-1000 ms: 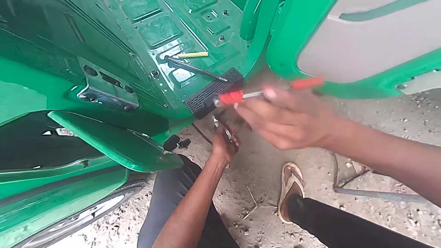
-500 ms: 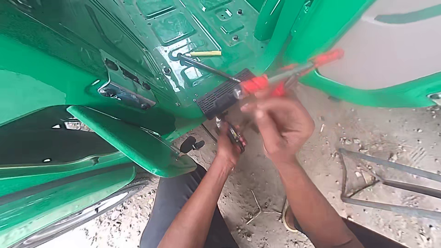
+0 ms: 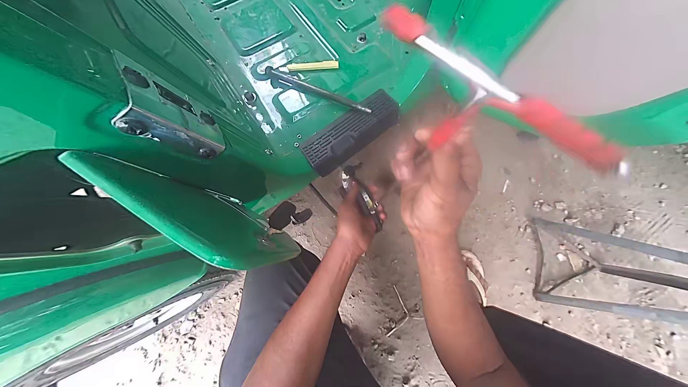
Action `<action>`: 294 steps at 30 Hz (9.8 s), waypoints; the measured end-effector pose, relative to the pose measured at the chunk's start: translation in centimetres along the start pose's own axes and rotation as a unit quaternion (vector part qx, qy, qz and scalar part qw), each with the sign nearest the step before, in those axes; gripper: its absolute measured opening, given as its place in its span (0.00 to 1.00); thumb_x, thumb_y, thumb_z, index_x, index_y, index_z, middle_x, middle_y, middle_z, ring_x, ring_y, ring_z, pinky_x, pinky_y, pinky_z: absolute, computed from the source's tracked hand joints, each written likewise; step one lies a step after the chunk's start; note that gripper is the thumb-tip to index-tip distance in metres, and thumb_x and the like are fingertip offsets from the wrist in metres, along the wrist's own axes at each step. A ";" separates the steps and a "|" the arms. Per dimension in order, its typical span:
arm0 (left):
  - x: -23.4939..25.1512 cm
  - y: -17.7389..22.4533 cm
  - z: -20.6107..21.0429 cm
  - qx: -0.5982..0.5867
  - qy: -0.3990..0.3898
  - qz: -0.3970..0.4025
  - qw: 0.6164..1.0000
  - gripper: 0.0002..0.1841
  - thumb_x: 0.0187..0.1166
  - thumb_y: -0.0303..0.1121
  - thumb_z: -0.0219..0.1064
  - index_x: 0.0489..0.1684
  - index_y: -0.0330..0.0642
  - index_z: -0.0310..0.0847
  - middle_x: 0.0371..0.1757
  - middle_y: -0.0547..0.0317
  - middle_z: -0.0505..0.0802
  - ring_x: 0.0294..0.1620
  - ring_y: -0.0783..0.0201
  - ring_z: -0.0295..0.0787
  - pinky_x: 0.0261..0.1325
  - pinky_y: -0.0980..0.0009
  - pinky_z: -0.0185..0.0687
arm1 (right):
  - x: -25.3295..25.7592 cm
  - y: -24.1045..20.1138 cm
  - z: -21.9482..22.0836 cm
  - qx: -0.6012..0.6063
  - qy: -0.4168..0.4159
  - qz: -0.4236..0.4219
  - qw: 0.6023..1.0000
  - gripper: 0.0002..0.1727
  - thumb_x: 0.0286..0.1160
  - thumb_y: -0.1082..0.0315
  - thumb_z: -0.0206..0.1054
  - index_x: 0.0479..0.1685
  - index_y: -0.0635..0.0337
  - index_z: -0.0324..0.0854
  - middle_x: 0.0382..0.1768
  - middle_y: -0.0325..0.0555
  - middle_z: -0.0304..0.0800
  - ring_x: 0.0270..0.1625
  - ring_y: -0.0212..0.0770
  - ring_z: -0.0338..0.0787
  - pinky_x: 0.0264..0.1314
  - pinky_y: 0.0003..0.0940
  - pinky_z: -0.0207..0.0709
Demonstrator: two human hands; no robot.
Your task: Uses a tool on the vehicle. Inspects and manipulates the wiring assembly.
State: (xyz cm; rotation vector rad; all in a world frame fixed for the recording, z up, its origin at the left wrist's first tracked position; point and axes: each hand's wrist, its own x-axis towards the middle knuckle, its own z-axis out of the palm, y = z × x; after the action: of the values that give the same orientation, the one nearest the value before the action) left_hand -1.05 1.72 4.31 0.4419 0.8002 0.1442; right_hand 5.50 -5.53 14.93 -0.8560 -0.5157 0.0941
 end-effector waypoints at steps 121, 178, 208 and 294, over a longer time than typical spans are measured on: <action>-2.2 -1.0 -1.9 0.426 -0.180 0.161 0.872 0.25 0.70 0.21 0.76 0.69 0.42 0.82 0.46 0.44 0.93 0.29 0.54 0.92 0.28 0.61 0.93 | 2.7 -0.8 -14.1 -0.520 -0.399 0.412 0.633 0.13 0.89 0.58 0.62 0.47 0.55 0.89 0.33 0.41 0.89 0.32 0.36 0.88 0.40 0.38 0.84; -5.7 2.1 -0.7 0.190 -0.254 0.099 0.943 0.19 0.88 0.30 0.52 0.73 0.49 0.77 0.47 0.50 0.86 0.24 0.67 0.82 0.20 0.75 0.80 | 3.0 -4.3 -13.1 -0.207 -0.349 0.425 0.809 0.12 0.66 0.81 0.76 0.47 0.70 0.85 0.34 0.51 0.90 0.34 0.39 0.90 0.38 0.31 0.89; -4.2 1.7 -2.2 0.580 -0.092 0.434 0.683 0.13 0.79 0.37 0.75 0.54 0.41 0.87 0.46 0.62 0.95 0.46 0.68 0.94 0.55 0.66 0.93 | 3.0 -2.7 -11.9 -0.290 -0.170 0.405 0.850 0.09 0.78 0.70 0.71 0.30 0.60 0.90 0.22 0.38 0.82 0.21 0.28 0.72 0.22 0.22 0.63; -4.0 1.0 -1.5 0.241 -0.138 0.262 0.924 0.13 0.82 0.31 0.67 0.61 0.38 0.84 0.46 0.55 0.91 0.42 0.66 0.87 0.51 0.67 0.86 | 0.7 -2.0 -10.2 -0.251 -0.257 0.486 0.797 0.07 0.76 0.78 0.71 0.49 0.69 0.85 0.33 0.48 0.92 0.31 0.36 0.90 0.39 0.30 0.88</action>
State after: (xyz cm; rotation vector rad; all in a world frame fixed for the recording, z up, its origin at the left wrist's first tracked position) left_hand -4.88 1.96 6.44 1.1179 0.4143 0.3762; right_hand 10.64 -13.79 11.13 -1.5781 -0.5634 1.2168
